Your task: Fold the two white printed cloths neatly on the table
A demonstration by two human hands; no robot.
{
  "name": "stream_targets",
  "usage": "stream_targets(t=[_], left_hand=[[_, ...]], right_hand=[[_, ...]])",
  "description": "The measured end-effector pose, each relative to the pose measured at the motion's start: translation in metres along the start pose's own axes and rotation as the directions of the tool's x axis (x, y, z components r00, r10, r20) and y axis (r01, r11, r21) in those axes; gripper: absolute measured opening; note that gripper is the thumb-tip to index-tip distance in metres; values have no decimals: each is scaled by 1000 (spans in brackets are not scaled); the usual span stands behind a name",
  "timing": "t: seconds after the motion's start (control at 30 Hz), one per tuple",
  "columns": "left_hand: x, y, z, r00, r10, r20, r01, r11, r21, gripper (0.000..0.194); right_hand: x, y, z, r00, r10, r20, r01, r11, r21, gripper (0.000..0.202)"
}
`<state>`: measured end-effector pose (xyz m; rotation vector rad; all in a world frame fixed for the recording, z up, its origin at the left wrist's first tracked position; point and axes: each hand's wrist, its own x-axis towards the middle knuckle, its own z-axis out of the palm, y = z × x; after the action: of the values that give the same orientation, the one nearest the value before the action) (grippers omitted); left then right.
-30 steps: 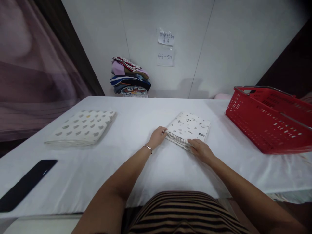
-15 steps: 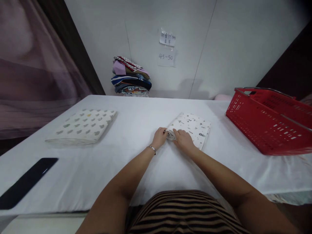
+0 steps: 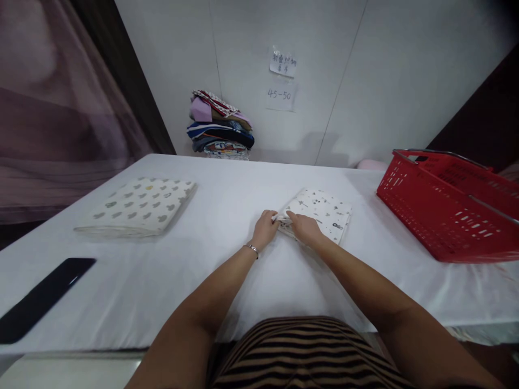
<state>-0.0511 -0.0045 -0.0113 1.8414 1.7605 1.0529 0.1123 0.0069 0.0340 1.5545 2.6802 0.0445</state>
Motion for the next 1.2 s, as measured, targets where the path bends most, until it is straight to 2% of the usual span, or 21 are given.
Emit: stream_targets(t=[0.07,0.13,0.27,0.37,0.67,0.9,1.2], left_hand=[[-9,2,-1,999,-13,-48,16,999,51,18],[-18,5,-2,999,7,-45,-2,993,115,12],[-26,9,-1,987,112,118,-137,962,236,19],[-24,11,0,968,164,189,-218,921,321,26],[-12,16,-1,924,176,341,-337,795,505,24],[-3,10,3,885,213,414,-422,740,524,24],[-7,4,-1,851,246,464,-484,710,511,27]], right_hand=[[0,1,0,1000,1,-4,-1,1000,14,46],[0,1,-1,1000,5,-18,-4,999,42,42],[-1,2,-3,1000,10,-30,-7,996,93,34],[-1,3,-4,1000,13,-26,-10,994,108,33],[-1,4,-4,1000,15,-27,-11,991,134,36],[-2,2,-3,1000,20,9,-20,998,67,37],[-4,3,-7,997,43,57,-48,995,84,27]])
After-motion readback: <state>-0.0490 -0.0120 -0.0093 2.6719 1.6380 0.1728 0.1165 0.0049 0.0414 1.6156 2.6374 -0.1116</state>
